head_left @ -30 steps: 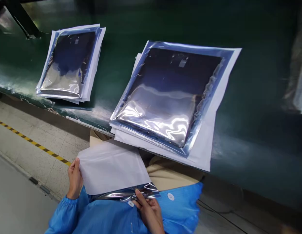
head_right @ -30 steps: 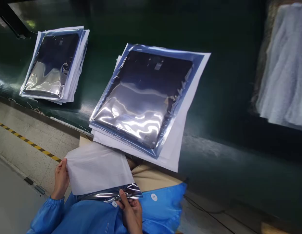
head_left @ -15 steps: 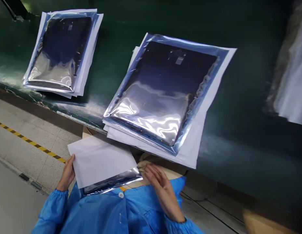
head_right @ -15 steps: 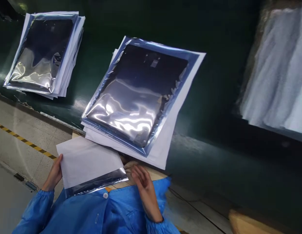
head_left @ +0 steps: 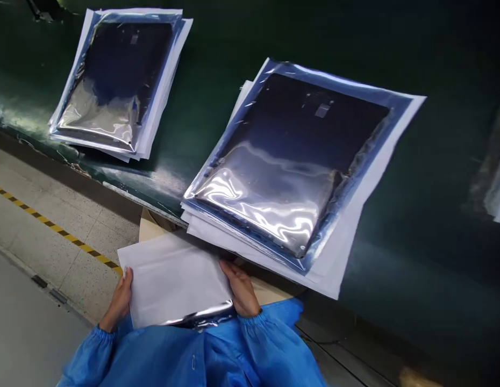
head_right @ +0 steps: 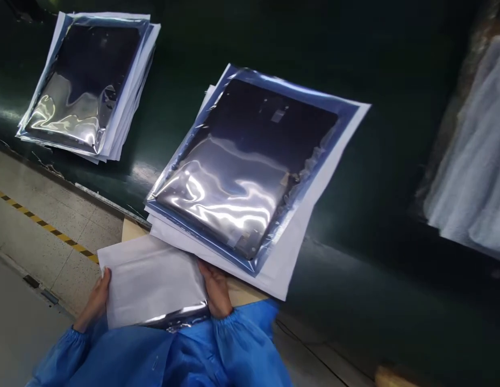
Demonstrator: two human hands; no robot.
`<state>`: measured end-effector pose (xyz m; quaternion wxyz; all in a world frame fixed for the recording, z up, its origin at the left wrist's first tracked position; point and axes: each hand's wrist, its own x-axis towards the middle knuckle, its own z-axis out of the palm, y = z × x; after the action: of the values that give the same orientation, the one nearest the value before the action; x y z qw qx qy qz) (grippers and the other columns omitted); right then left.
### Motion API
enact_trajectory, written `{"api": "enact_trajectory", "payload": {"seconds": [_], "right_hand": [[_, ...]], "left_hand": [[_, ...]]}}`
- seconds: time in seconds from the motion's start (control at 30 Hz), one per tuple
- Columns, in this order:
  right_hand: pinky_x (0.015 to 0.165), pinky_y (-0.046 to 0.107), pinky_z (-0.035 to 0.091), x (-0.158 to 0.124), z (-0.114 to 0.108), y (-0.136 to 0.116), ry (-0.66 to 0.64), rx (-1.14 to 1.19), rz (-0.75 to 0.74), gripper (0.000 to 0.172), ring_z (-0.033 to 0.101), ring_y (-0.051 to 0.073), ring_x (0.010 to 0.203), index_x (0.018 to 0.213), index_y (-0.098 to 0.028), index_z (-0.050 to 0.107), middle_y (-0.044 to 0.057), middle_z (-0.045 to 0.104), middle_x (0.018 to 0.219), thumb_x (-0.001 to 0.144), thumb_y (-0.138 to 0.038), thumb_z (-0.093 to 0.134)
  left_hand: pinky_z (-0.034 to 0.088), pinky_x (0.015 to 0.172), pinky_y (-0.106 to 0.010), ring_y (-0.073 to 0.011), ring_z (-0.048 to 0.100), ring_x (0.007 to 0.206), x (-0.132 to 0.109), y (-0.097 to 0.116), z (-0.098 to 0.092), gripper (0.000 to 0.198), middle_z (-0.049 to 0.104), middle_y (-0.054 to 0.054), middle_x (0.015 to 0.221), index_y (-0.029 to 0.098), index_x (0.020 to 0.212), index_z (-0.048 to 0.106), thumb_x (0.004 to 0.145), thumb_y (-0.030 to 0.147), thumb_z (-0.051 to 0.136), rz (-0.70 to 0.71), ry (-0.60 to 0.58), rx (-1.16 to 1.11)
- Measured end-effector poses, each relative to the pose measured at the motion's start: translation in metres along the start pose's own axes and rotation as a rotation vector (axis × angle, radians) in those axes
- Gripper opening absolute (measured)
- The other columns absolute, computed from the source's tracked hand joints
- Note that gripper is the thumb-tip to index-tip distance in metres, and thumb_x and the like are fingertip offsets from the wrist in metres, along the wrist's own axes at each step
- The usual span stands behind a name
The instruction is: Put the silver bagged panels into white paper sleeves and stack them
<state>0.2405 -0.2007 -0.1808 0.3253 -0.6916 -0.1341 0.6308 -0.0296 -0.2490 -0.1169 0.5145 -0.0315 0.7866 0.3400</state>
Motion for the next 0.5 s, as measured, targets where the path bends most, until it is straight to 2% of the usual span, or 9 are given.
{"api": "enact_trajectory", "payload": {"seconds": [0.07, 0.13, 0.3, 0.4, 0.5], "right_hand": [[0.070, 0.035, 0.055, -0.019, -0.013, 0.005, 0.007, 0.044, 0.082, 0.048, 0.069, 0.025, 0.081, 0.089, -0.018, 0.073, 0.004, 0.076, 0.084, 0.059, -0.055, 0.076], [0.067, 0.035, 0.054, -0.035, -0.024, 0.008, 0.042, 0.070, 0.131, 0.049, 0.069, 0.025, 0.078, 0.090, -0.020, 0.072, 0.003, 0.076, 0.081, 0.057, -0.055, 0.076], [0.071, 0.030, 0.050, -0.054, -0.038, 0.008, 0.112, 0.084, 0.115, 0.046, 0.066, 0.023, 0.081, 0.084, -0.020, 0.072, 0.000, 0.074, 0.072, 0.053, -0.053, 0.081], [0.074, 0.029, 0.050, -0.055, -0.039, 0.005, 0.040, 0.101, 0.115, 0.053, 0.065, 0.024, 0.091, 0.095, -0.021, 0.071, 0.002, 0.075, 0.087, 0.055, -0.054, 0.081], [0.072, 0.030, 0.052, -0.058, -0.033, 0.006, -0.073, 0.229, 0.232, 0.051, 0.065, 0.022, 0.094, 0.101, -0.023, 0.067, 0.002, 0.073, 0.096, 0.058, -0.046, 0.083]], "left_hand": [[0.045, 0.098, -0.032, -0.0261, 0.055, 0.119, -0.009, -0.005, -0.004, 0.026, 0.071, -0.012, 0.108, 0.018, 0.088, 0.068, 0.080, 0.042, 0.065, 0.014, 0.043, 0.040], [0.044, 0.098, -0.032, -0.0285, 0.053, 0.120, -0.016, -0.006, -0.006, 0.025, 0.071, -0.012, 0.106, 0.018, 0.083, 0.069, 0.079, 0.043, 0.066, 0.031, 0.065, 0.076], [0.048, 0.089, -0.033, -0.0315, 0.057, 0.113, -0.013, 0.004, -0.006, 0.026, 0.073, -0.012, 0.094, 0.017, 0.079, 0.070, 0.073, 0.042, 0.071, 0.078, 0.053, 0.121], [0.050, 0.085, -0.033, -0.0302, 0.060, 0.107, 0.003, 0.015, 0.003, 0.033, 0.073, -0.010, 0.093, 0.016, 0.085, 0.071, 0.069, 0.045, 0.074, 0.118, 0.018, 0.107], [0.050, 0.087, -0.032, -0.0260, 0.062, 0.105, 0.016, 0.021, 0.016, 0.040, 0.073, -0.008, 0.099, 0.017, 0.096, 0.069, 0.073, 0.049, 0.070, 0.155, 0.009, 0.069]]}}
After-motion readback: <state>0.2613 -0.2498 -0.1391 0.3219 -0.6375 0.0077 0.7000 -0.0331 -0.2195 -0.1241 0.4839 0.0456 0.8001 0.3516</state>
